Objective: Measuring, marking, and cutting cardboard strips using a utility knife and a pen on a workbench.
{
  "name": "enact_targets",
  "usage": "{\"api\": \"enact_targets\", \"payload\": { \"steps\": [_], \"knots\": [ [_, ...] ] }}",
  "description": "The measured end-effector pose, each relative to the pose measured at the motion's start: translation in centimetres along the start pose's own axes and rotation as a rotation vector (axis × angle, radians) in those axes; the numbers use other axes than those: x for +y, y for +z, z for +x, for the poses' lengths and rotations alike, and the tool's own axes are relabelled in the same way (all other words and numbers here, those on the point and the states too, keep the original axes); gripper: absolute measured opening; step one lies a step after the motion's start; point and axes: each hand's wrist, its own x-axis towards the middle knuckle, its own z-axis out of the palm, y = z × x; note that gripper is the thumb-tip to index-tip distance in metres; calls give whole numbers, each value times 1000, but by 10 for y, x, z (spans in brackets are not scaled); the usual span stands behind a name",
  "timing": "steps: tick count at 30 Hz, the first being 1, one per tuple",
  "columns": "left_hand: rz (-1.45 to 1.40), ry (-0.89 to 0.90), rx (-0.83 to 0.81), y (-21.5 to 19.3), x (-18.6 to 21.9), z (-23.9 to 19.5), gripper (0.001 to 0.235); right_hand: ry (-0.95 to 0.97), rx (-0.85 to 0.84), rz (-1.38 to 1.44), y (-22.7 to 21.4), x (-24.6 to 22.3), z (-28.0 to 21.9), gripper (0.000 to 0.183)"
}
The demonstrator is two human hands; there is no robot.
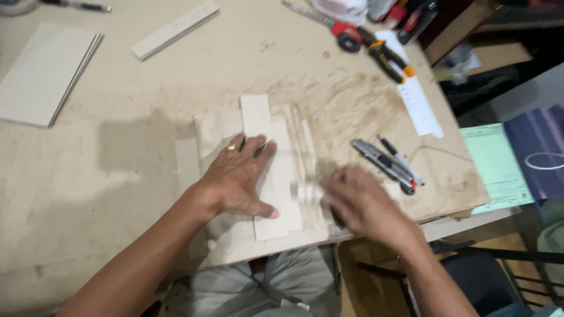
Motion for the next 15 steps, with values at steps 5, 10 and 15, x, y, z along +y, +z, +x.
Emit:
{"api": "enact_targets", "payload": {
  "steps": [5,10,15],
  "knots": [
    [-40,-13,-5,-5,-3,0,123,177,97,-192,-25,63,50,34],
    [-44,4,28,-4,-9,-1,124,324,91,-121,-36,58,68,47],
    [-6,-3,38,-3,-9,1,121,550,117,-416,-20,56,-13,31]
  ]
}}
